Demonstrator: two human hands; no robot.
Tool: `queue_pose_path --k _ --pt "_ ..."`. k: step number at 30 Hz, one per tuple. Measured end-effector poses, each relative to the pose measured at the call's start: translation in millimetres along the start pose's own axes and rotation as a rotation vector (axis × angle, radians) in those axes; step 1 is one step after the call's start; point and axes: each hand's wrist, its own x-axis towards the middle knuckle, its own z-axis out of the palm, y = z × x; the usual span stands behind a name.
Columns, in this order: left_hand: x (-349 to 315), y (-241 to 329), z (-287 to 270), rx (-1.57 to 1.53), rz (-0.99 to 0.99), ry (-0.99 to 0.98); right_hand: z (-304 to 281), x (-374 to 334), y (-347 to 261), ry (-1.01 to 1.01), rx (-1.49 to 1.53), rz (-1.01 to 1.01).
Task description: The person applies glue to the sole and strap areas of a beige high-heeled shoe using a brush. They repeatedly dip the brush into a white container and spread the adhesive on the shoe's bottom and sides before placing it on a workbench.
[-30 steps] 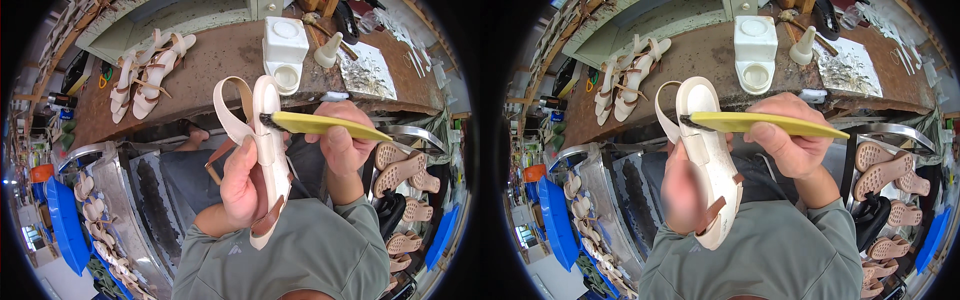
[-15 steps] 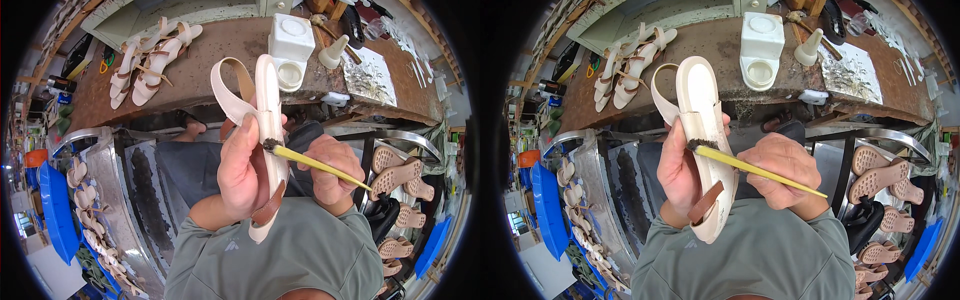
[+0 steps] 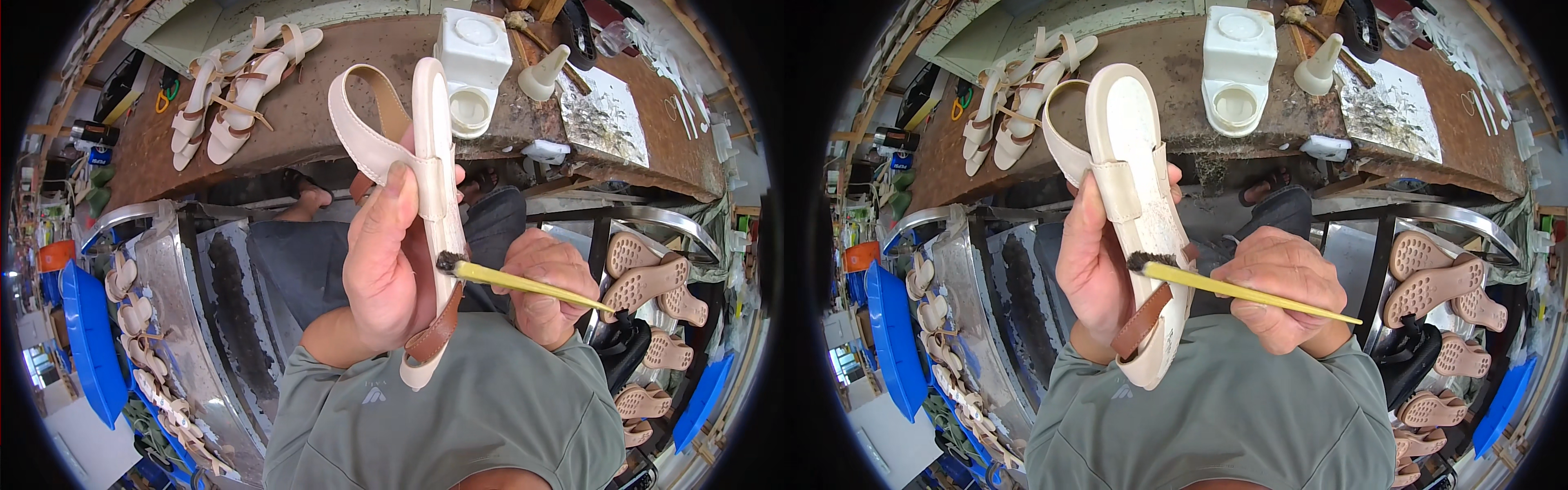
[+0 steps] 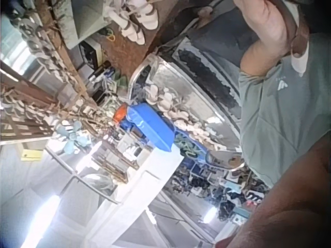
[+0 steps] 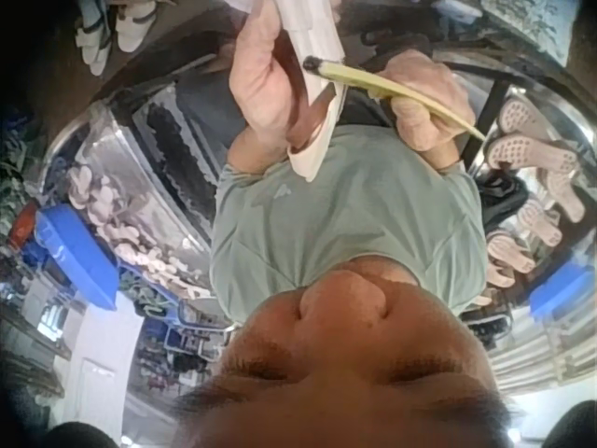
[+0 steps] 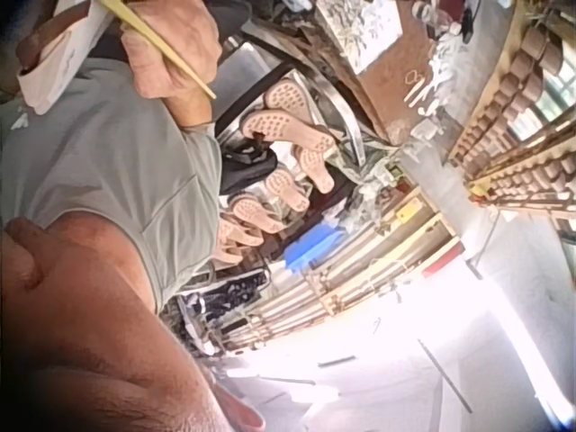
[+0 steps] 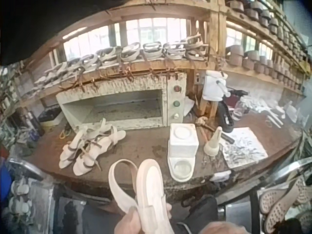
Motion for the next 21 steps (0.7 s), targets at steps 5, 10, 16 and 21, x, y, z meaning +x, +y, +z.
queue_pose_path --k 5,10,16,21 --pt "0.6 1.8 0.4 0.047 -0.011 -0.034 -3.5 1.4 -5.6 -0.005 0.037 0.053" --pt "0.9 2.3 2.3 0.114 -0.024 -0.036 -8.9 4.2 -0.4 -0.031 0.113 0.038" --pt "1.2 2.1 -5.6 0.086 -0.039 -0.11 -19.6 19.7 4.2 -0.091 0.147 0.097" --pt "4.4 0.4 -6.4 0.078 0.018 -0.098 -16.0 17.5 -1.1 -0.042 0.214 0.147"
